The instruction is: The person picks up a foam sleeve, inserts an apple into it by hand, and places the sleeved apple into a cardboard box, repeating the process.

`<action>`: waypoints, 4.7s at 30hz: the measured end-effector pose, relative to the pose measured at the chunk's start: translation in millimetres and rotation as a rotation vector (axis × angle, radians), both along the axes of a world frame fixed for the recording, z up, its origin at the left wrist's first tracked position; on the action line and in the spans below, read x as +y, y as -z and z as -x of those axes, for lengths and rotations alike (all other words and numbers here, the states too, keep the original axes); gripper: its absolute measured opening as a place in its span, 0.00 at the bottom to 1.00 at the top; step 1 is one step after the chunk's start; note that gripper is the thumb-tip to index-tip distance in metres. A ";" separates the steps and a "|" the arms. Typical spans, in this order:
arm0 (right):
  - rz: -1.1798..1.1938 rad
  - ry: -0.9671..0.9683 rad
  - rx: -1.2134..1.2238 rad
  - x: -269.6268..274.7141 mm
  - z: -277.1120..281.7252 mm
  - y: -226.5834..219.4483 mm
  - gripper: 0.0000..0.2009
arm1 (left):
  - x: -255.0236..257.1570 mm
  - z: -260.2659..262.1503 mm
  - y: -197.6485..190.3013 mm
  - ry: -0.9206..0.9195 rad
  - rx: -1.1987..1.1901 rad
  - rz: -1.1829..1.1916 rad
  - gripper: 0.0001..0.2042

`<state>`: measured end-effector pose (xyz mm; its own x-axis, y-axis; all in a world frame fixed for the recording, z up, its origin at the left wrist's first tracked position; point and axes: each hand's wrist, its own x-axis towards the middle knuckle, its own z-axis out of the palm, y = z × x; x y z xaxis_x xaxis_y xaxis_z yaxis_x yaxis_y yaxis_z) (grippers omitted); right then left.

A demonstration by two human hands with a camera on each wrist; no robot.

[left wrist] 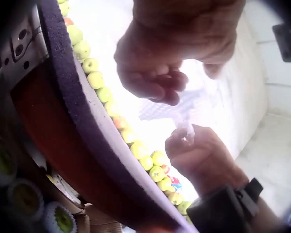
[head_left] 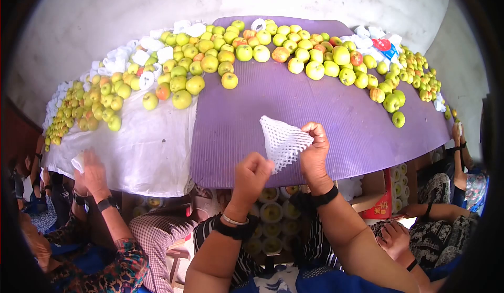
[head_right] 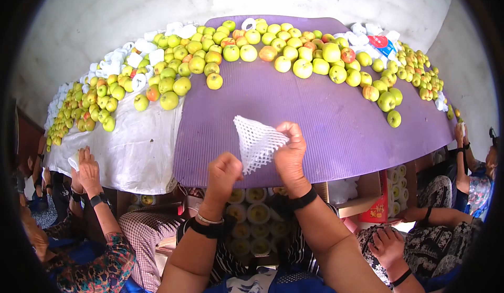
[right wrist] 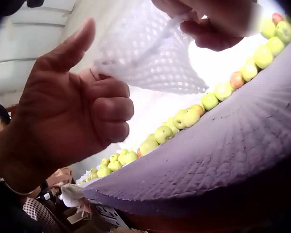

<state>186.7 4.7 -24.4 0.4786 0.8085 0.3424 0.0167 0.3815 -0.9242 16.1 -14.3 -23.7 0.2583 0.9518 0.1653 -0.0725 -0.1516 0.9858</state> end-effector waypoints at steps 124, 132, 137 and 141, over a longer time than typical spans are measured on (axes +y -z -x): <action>0.530 -0.164 -0.797 62.0 -73.2 -42.2 0.36 | 18.5 47.2 -25.3 -0.369 -0.547 0.157 0.04; 0.404 0.306 -1.383 159.9 -120.3 -25.6 0.37 | 24.5 41.0 -20.6 -0.468 -0.564 0.258 0.02; 0.564 0.256 -1.472 187.2 -119.0 -27.4 0.41 | 25.1 37.8 -19.2 -0.454 -0.568 0.261 0.02; 0.599 0.241 -1.389 184.9 -117.2 -33.9 0.38 | 24.5 38.6 -19.3 -0.451 -0.589 0.232 0.02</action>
<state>303.9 189.6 9.6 0.2017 0.9390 0.2784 0.9759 -0.1683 -0.1392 -22.6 10.2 -4.4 -0.2306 0.9711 -0.0614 -0.5748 -0.0850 0.8139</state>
